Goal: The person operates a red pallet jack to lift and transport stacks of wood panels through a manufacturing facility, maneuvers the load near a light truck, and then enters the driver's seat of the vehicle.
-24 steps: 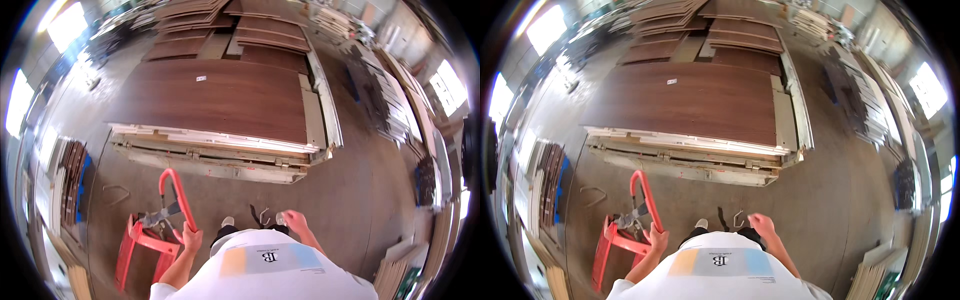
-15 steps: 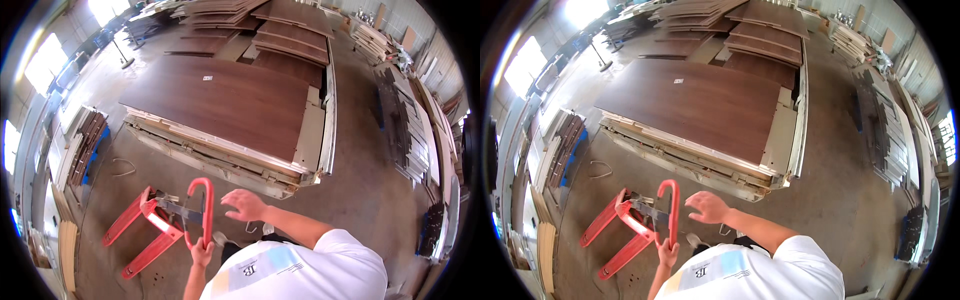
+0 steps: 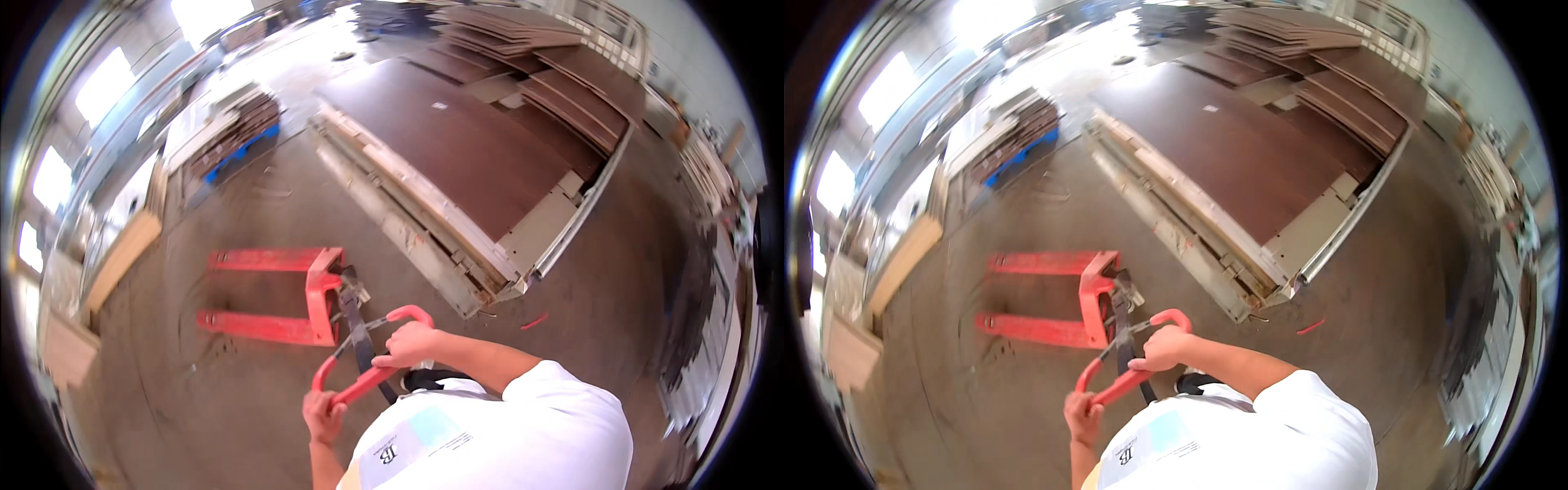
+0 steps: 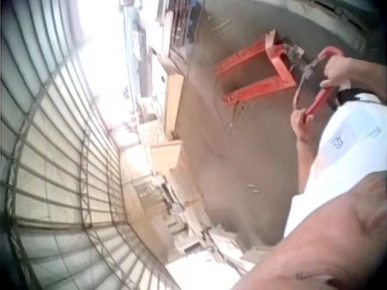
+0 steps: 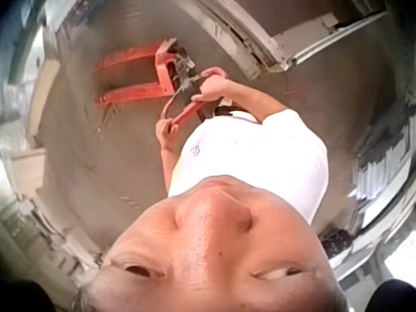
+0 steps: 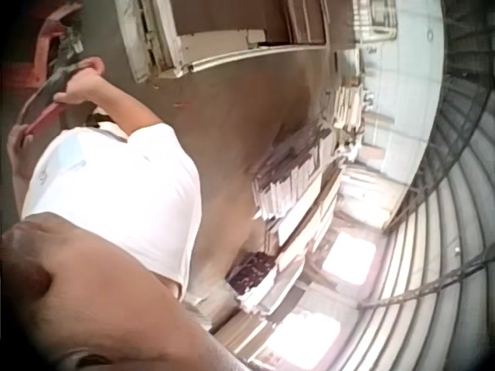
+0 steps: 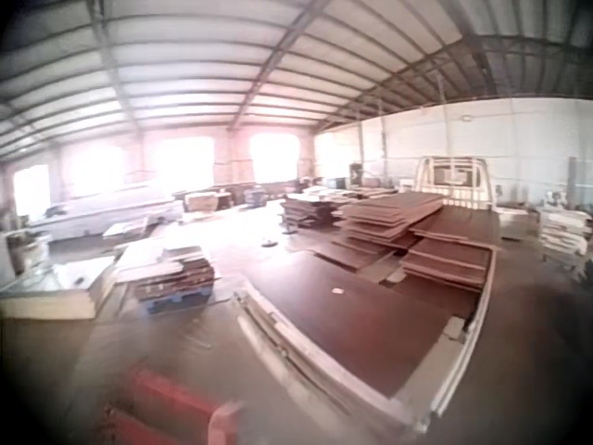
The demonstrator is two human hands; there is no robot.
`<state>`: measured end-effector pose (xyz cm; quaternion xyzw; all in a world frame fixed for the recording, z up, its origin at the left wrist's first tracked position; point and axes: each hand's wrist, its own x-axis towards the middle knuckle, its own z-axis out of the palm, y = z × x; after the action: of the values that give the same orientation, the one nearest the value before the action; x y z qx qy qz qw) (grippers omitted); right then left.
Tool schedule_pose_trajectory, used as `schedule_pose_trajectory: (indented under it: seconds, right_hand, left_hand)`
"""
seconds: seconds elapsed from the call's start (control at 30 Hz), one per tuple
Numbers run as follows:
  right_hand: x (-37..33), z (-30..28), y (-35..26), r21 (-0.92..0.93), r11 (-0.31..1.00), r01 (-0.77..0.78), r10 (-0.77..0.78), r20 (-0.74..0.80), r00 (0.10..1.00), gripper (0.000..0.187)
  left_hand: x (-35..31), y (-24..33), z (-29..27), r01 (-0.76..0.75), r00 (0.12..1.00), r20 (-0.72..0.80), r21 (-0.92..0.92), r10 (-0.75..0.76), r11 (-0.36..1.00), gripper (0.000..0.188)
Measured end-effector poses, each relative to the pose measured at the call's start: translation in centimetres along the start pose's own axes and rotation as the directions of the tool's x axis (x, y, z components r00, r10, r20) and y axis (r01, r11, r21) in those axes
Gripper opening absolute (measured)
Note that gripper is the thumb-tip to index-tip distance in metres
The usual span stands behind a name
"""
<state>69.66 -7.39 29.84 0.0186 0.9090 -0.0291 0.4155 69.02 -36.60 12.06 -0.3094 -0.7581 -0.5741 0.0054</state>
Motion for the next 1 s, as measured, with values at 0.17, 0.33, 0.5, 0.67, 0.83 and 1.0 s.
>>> schedule_pose_trajectory:
  seconds: [0.17,0.33,0.5,0.67,0.83,1.0]
  right_hand:
    - [-1.8,2.7,-4.4,0.004,0.990,0.144,-0.144,0.014,0.989,0.096]
    - [-15.2,27.0,-30.6,0.174,0.973,0.151,-0.181,0.170,0.969,0.071]
    - [-26.4,38.8,-42.0,0.062,0.910,0.411,-0.404,-0.097,0.909,0.039]
    - [-37.0,38.7,-48.8,0.164,0.865,0.474,-0.395,-0.359,0.846,0.036]
    - [-39.8,35.2,-50.2,0.268,0.707,0.654,-0.397,-0.615,0.682,0.039]
    - [-46.1,27.4,-50.1,0.131,0.685,0.716,-0.357,-0.796,0.488,0.032]
  left_hand:
    - [-5.0,0.1,-3.3,0.097,0.927,-0.341,-0.190,-0.159,0.977,0.023]
    - [-39.1,0.4,-15.6,0.091,0.890,-0.428,-0.168,-0.156,0.982,0.030]
    - [-54.5,3.5,-24.4,0.169,0.797,-0.511,-0.323,-0.322,0.931,0.034]
    - [-57.4,12.1,-30.1,0.163,0.699,-0.553,-0.493,-0.453,0.854,0.044]
    - [-52.5,16.6,-34.6,0.132,0.649,-0.602,-0.513,-0.465,0.848,0.046]
    - [-49.4,25.2,-38.1,0.257,0.571,-0.663,-0.417,-0.485,0.872,0.039]
